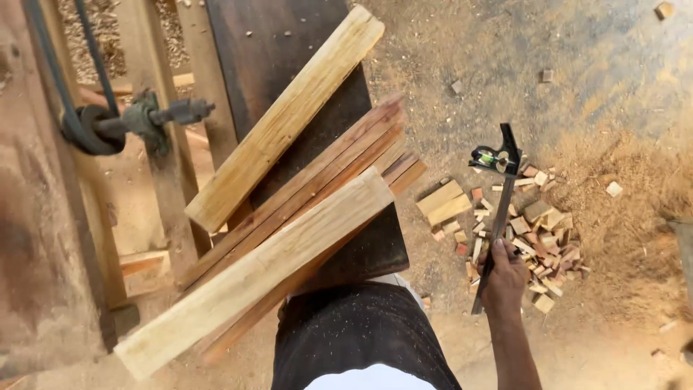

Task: Marking wood planks with a combination square and pencil to prepare for cutting.

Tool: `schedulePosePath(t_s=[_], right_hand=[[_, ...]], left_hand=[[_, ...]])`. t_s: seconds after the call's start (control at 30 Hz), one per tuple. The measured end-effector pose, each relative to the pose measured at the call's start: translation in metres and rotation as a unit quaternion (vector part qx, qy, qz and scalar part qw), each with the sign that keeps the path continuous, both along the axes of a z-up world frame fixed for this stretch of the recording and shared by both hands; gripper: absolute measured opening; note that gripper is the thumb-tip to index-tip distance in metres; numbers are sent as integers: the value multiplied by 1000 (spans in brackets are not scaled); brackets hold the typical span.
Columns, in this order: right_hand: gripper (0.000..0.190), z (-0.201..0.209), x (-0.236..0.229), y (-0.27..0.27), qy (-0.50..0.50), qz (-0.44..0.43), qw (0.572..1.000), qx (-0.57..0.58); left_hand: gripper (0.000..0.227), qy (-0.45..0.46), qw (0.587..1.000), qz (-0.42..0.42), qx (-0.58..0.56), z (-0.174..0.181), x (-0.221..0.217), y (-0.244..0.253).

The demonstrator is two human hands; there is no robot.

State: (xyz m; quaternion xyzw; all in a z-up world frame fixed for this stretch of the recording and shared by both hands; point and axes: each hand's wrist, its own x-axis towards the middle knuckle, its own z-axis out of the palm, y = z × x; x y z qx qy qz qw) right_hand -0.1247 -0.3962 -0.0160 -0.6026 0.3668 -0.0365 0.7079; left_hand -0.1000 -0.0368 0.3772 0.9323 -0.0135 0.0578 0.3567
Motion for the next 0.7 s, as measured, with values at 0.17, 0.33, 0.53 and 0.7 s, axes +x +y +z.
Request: schedulePosePath(t_s=[0.17, 0.33, 0.53, 0.7], right_hand=[[25, 22, -19, 19, 74, 50, 996, -6], [23, 3, -37, 15, 43, 80, 995, 38], [21, -5, -54, -2, 7, 84, 996, 42], [22, -20, -66, -21, -1, 68, 994, 87]], left_hand=[[56, 27, 1000, -7, 2, 66, 32, -46], [63, 60, 998, -24, -10, 46, -25, -68], [71, 106, 993, -39, -21, -91, -83, -23], [77, 119, 992, -25, -19, -265, -63, 98]])
